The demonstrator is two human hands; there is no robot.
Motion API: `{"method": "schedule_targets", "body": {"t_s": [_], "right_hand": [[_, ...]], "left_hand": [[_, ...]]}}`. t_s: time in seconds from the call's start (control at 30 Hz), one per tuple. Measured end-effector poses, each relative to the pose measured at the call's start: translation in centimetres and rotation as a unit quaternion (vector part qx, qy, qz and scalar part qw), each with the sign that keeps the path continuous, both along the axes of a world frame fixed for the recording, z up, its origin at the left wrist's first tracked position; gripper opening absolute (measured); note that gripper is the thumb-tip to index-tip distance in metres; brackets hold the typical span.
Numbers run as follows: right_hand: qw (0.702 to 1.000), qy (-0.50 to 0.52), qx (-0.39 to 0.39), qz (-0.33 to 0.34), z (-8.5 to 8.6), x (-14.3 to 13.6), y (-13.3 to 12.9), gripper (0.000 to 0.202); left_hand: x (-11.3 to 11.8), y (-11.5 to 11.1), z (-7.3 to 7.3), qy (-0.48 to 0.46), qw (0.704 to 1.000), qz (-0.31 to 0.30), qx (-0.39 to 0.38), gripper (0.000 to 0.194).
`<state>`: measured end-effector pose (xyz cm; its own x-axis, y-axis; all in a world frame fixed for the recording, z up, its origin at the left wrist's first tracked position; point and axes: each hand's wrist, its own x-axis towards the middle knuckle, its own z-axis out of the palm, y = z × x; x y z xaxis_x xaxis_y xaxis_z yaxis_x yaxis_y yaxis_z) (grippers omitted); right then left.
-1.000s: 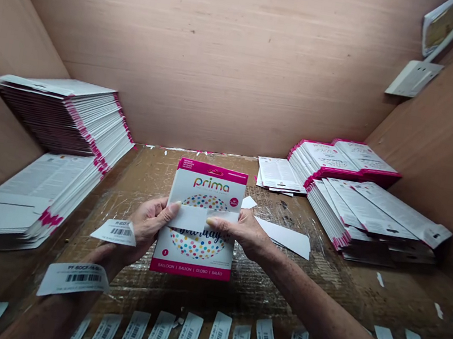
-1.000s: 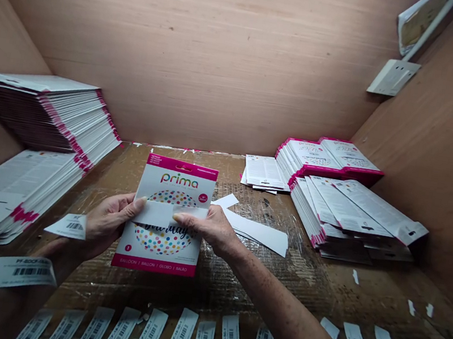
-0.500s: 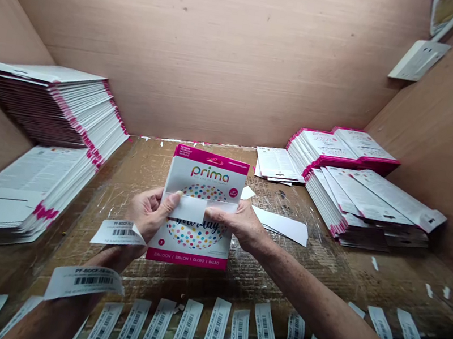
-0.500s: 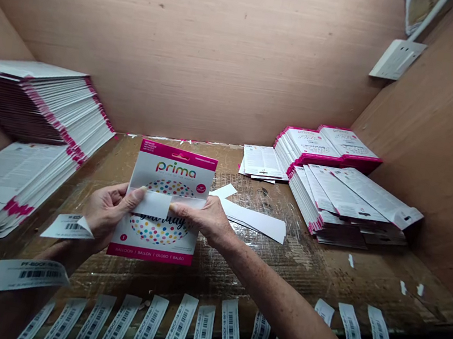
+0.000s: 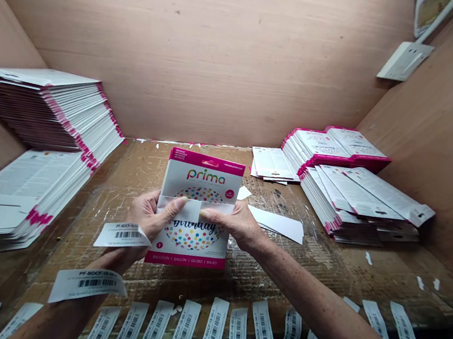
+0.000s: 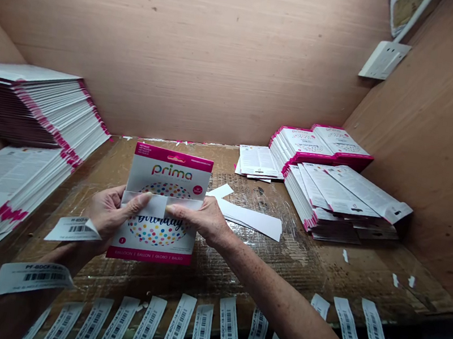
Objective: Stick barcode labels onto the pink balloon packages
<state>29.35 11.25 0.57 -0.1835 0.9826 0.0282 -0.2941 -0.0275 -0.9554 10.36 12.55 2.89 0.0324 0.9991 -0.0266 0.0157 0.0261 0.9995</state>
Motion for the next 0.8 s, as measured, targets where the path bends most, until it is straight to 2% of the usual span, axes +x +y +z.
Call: {"method": "schedule_targets", "body": {"t_s": [0.17, 0.27, 0.37, 0.43, 0.53, 0.6, 0.7, 0.8], "right_hand": [[1.0, -0.006, -0.01, 0.001, 0.0, 0.0, 0.1, 0.04], [1.0, -0.011, -0.01, 0.007, 0.2, 0.0, 0.1, 0.042], [1.0, -0.016, -0.013, 0.01, 0.6, 0.0, -0.1, 0.044], [1.0, -0.02, -0.011, 0.003, 0.9, 0.1, -0.2, 0.042], [1.0, -0.027, -0.003, 0.001, 1.3, 0.3, -0.4, 0.038], [0.999, -0.03, -0.004, 0.012, 1.5, 0.5, -0.4, 0.038], [0.999, -0.036, -0.009, 0.02, 1.2, 0.6, -0.4, 0.038], [0.999, -0.034, 0.002, 0.021, 0.7, 0.5, -0.4, 0.04]], "left_hand": [[0.0, 0.4, -0.1, 0.022, 1.0, -0.015, 0.007, 0.055], [0.1, 0.3, 0.0, -0.004, 1.0, -0.014, -0.021, 0.057], [0.2, -0.3, 0.8, -0.046, 0.997, -0.029, -0.046, 0.057], [-0.1, -0.7, 1.9, -0.089, 0.991, -0.065, -0.07, 0.06], [-1.0, -1.2, 3.7, -0.15, 0.969, -0.15, -0.124, 0.065], [-1.7, -1.2, 4.3, -0.162, 0.956, -0.19, -0.153, 0.061], [-2.3, -1.0, 4.1, -0.114, 0.962, -0.193, -0.156, 0.051], [-2.2, -0.7, 3.3, -0.07, 0.972, -0.177, -0.139, 0.052]]}}
